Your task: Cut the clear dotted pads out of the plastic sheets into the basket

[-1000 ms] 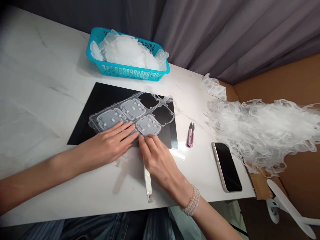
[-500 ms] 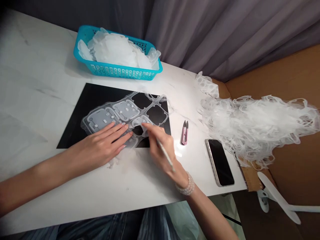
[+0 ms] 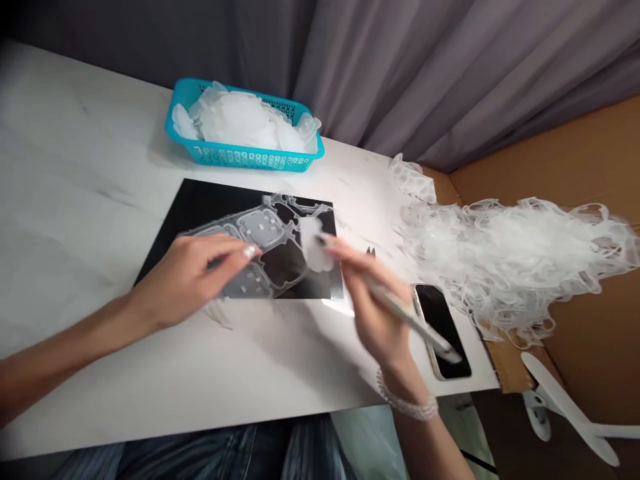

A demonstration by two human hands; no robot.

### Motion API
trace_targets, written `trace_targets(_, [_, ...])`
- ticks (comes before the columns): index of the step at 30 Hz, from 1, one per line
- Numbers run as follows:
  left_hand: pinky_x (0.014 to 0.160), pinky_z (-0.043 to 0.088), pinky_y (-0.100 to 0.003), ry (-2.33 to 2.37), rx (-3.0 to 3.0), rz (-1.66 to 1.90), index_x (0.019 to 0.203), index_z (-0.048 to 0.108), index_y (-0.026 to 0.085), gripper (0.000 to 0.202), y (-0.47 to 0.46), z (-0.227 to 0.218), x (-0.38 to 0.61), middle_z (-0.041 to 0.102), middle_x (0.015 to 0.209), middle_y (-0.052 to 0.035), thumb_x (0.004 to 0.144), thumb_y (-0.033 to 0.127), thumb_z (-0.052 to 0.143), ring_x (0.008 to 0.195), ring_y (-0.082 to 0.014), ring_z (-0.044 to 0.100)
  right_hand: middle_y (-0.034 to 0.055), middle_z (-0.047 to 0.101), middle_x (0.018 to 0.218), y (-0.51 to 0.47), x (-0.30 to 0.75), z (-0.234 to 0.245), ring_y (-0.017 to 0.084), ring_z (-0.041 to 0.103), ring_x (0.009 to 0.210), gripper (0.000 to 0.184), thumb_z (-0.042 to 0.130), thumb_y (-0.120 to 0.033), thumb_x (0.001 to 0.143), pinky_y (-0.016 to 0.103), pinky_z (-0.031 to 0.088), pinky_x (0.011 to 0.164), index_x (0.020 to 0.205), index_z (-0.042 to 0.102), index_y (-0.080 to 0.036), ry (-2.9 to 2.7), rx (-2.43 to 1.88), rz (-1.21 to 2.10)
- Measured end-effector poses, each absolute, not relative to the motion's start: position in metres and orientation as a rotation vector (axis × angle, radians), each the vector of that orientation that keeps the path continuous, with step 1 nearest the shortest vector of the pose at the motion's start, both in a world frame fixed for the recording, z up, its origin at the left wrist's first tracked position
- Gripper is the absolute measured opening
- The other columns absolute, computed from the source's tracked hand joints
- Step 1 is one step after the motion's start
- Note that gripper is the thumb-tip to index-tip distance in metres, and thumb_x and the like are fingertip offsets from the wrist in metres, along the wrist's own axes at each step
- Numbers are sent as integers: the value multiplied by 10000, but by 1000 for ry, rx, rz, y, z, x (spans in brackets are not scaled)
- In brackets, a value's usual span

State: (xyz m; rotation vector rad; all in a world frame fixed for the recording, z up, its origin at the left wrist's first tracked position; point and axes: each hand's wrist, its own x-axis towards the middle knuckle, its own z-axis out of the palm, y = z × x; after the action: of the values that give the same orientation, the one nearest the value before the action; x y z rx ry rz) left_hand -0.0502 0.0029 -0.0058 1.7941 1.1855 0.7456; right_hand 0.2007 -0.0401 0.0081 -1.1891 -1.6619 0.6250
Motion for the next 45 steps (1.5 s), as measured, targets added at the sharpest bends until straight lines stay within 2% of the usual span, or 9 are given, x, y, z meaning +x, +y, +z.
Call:
trace_targets(3, [700,591,-331,1059,1116,637,1011,721,110,569,13,4,-42,759,938,-131,917,615,477,873,-248,724,68,618,1390,-53,171,13,245,539,1338,297,494,-196,1011,463,503,1070,1230,679,-270,-2197,-898,711])
trace_targets(5, [628,551,-263,1042,976,553,1026,716,99,424,17,0,-39,759,881,-112,865,482,630,772,-198,713,104,606,1400,-58,167,13,254,497,1375,335,465,-339,1030,442,507,1058,1286,650,-228,-2384,-761,698])
trace_targets(8, [577,487,-193,1098,1007,515,1042,717,112,276,17,-9,-39,768,851,-78,789,221,724,701,-138,694,88,698,1266,-62,174,14,246,638,1213,640,212,-619,1001,430,542,982,1295,652,-258,-2280,-853,730])
trace_targets(11, [676,537,-215,1076,994,537,1063,712,122,282,13,-13,-40,779,902,-87,797,213,730,796,-160,727,64,756,1043,-54,182,20,227,709,990,781,63,-664,982,387,563,835,1164,717,-278,-1895,-1217,715])
trace_targets(15, [819,581,-289,1058,1006,556,1071,698,129,299,9,-10,-39,778,919,-91,812,272,740,969,-217,729,16,606,649,-19,175,26,144,538,582,439,349,-430,1040,275,390,568,922,699,-193,-1877,-1639,575])
trace_targets(21, [883,579,-348,1094,1116,605,1082,704,167,282,7,-12,-39,775,884,-59,851,330,699,875,-211,743,-39,402,539,14,147,12,99,297,545,292,514,-237,904,266,236,534,618,510,-179,-2158,-1694,845])
trace_targets(28, [820,591,-298,1217,1290,911,1001,745,194,217,-4,-5,-37,771,961,-53,854,350,711,915,-220,736,52,617,699,28,167,-12,149,439,617,180,505,-202,883,292,247,576,804,664,-177,-2051,-2028,417])
trace_targets(33, [839,604,-297,1012,935,1015,1016,735,169,241,4,1,-44,769,996,-74,824,310,765,957,-215,729,48,640,700,29,192,-8,164,479,625,185,554,-281,890,298,279,594,916,716,-197,-1918,-2089,326])
trace_targets(45, [792,625,-302,926,665,947,1029,751,107,197,10,2,-47,754,1057,-140,894,131,609,970,-234,732,-32,486,586,10,158,15,114,401,578,300,734,-469,773,286,303,578,796,728,-169,-1539,-1456,1401])
